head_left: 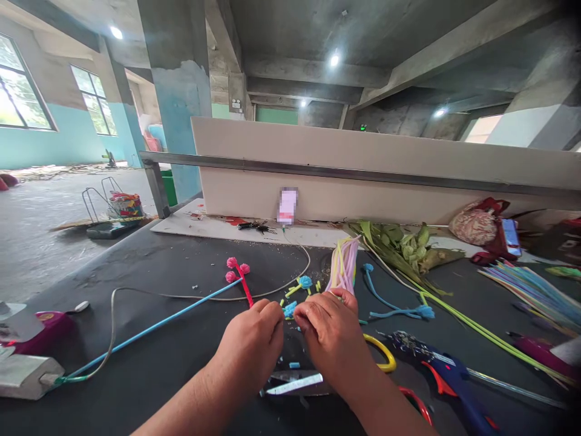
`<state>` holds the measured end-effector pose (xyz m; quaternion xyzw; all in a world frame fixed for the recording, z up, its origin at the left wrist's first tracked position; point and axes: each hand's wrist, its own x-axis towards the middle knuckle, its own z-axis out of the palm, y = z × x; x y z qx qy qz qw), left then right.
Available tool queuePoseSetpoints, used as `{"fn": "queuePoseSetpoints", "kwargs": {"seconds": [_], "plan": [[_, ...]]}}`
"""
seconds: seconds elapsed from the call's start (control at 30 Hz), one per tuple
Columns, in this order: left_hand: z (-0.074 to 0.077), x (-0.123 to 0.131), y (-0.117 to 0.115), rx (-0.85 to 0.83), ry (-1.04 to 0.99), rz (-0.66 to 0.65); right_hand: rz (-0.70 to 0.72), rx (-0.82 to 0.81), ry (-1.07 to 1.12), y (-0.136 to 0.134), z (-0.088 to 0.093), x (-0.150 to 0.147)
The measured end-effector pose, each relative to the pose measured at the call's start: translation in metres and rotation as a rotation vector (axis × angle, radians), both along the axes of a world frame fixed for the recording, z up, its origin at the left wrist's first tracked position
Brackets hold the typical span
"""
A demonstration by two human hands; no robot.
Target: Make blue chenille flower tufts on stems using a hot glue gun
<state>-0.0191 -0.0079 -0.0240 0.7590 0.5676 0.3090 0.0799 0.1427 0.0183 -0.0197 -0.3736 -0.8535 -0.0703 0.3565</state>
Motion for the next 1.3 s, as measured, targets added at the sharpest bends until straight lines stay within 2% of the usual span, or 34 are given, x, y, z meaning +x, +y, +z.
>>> {"fn": "queuePoseSetpoints", "kwargs": {"seconds": [0.27, 0.7, 0.83, 0.9, 0.93, 1.0, 1.07, 1.13, 1.2, 1.3], "plan": [[0.000, 0.001, -0.002, 0.032, -0.066, 0.034, 0.002, -0.008, -0.046, -0.004, 0.005, 0.000], [0.002, 0.000, 0.002, -0.042, -0.169, 0.105, 0.037, 0.025, -0.030, -0.001, 0.005, 0.001], [0.003, -0.001, 0.002, -0.010, -0.206, 0.136, 0.102, 0.018, 0.088, 0.004, -0.002, 0.004], [0.003, -0.001, 0.002, 0.009, -0.231, 0.152, 0.107, -0.069, 0.238, 0.006, -0.006, 0.004], [0.003, -0.002, 0.003, 0.026, -0.244, 0.155, 0.101, -0.161, 0.325, 0.007, -0.008, 0.003], [0.002, -0.002, 0.004, 0.068, -0.263, 0.158, 0.114, -0.443, 0.507, 0.006, -0.009, -0.001], [0.000, -0.002, 0.004, 0.112, -0.267, 0.161, 0.185, -0.755, 0.660, 0.003, -0.009, -0.006], [-0.002, -0.002, 0.004, 0.145, -0.258, 0.155, 0.260, -0.953, 0.781, 0.000, -0.008, -0.012], [-0.003, -0.002, 0.003, 0.168, -0.249, 0.138, 0.276, -1.011, 0.861, -0.002, -0.007, -0.015], [-0.004, 0.000, 0.003, 0.168, -0.243, 0.113, 0.252, -0.993, 0.897, 0.000, -0.008, -0.014]]}}
